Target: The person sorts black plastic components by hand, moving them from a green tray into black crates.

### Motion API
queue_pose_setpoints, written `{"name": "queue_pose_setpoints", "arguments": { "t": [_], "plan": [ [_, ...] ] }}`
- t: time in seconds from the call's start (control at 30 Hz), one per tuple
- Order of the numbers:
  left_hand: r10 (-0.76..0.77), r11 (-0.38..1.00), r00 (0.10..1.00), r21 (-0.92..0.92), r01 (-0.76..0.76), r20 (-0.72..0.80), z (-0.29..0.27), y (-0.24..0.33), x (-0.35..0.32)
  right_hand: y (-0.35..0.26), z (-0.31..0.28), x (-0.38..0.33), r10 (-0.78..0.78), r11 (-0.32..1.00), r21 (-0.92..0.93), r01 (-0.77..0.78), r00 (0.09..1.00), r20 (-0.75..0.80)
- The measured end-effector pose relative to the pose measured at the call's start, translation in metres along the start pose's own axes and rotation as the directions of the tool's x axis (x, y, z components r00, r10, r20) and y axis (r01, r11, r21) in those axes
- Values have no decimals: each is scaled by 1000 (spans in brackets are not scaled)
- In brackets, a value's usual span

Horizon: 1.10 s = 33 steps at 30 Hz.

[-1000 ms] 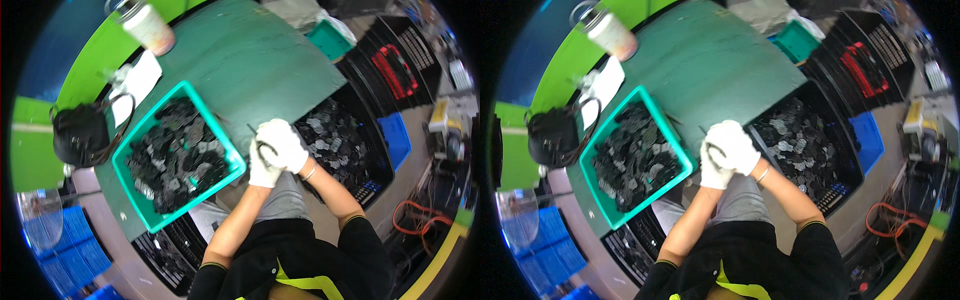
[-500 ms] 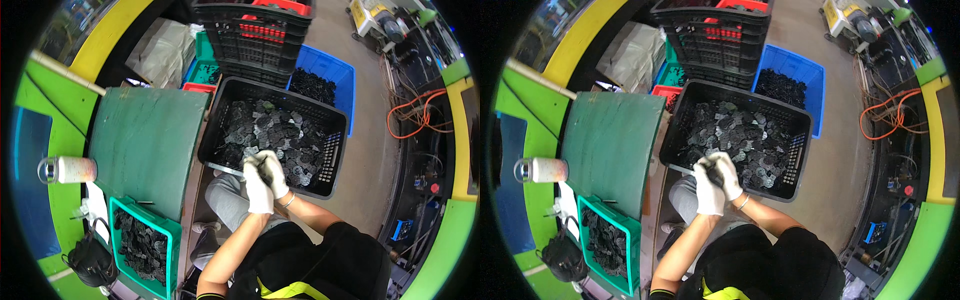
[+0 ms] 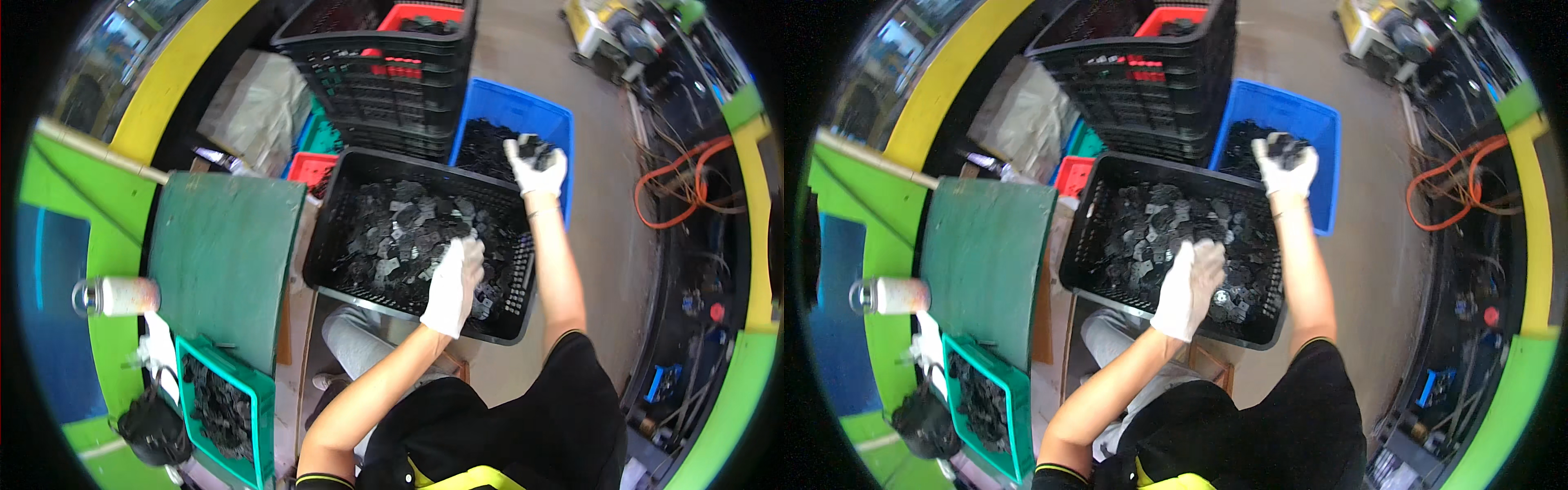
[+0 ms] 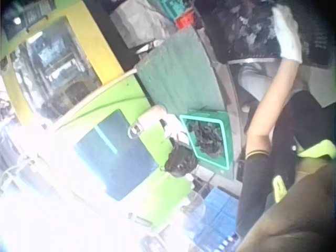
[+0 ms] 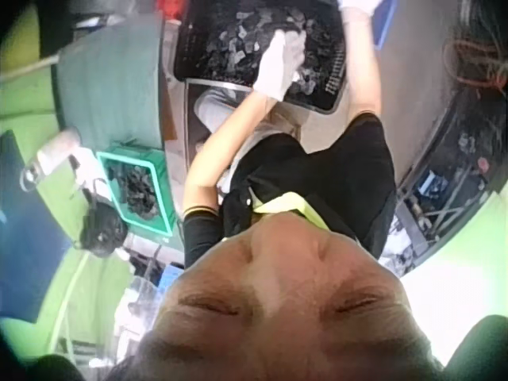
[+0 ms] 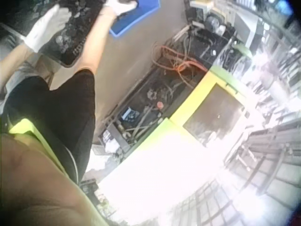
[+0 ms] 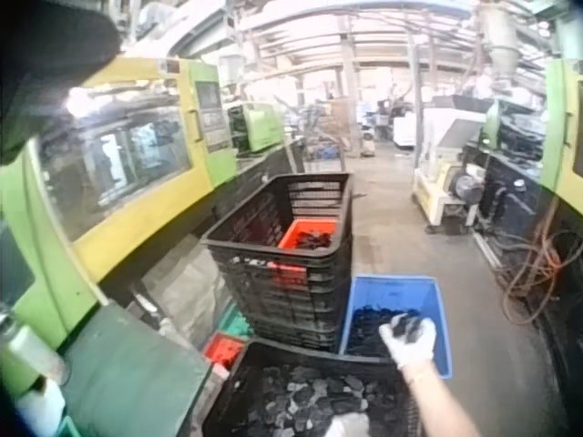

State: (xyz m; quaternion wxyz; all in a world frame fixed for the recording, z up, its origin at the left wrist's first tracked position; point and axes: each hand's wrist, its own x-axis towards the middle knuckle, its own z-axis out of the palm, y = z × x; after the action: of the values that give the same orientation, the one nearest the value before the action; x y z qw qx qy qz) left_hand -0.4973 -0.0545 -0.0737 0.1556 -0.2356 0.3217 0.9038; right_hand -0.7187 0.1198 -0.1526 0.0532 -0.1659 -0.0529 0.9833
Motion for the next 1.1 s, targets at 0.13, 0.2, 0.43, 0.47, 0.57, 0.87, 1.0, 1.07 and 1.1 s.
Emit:
{"name": "queue_pose_setpoints", "arguments": {
  "t": [0.13,0.2,0.43,0.47,0.57,0.87,1.0,1.07,1.1],
  "plan": [
    [-80,997,997,-20,80,-15,-72,-16,-41,-60,-23,97,-172,556,-828,-71,965,-199],
    [-56,996,997,-73,51,-59,-117,-18,-78,-52,-35,113,-259,-13,-996,-91,962,-85],
    [87,899,880,-343,-272,-468,-216,-35,-185,-93,-90,162,-177,-556,-831,-31,981,81],
    [101,883,856,-351,-311,-507,-221,-34,-194,-93,-90,167,-192,-489,-872,4,975,113],
    [161,814,833,-406,-415,-529,-232,-38,-215,-85,-90,164,-102,-421,-894,150,972,211],
    [157,775,829,-454,-440,-536,-234,-48,-216,-87,-43,172,14,-909,-371,188,906,423],
    [135,808,842,-434,-399,-522,-227,-41,-206,-89,-13,142,-12,-959,-237,152,818,575],
    [134,794,845,-454,-404,-518,-230,-48,-208,-93,-13,149,55,-948,-219,230,797,601],
    [111,797,837,-455,-397,-536,-230,-49,-208,-95,-15,152,66,-947,-201,252,762,645]
  ]
}}
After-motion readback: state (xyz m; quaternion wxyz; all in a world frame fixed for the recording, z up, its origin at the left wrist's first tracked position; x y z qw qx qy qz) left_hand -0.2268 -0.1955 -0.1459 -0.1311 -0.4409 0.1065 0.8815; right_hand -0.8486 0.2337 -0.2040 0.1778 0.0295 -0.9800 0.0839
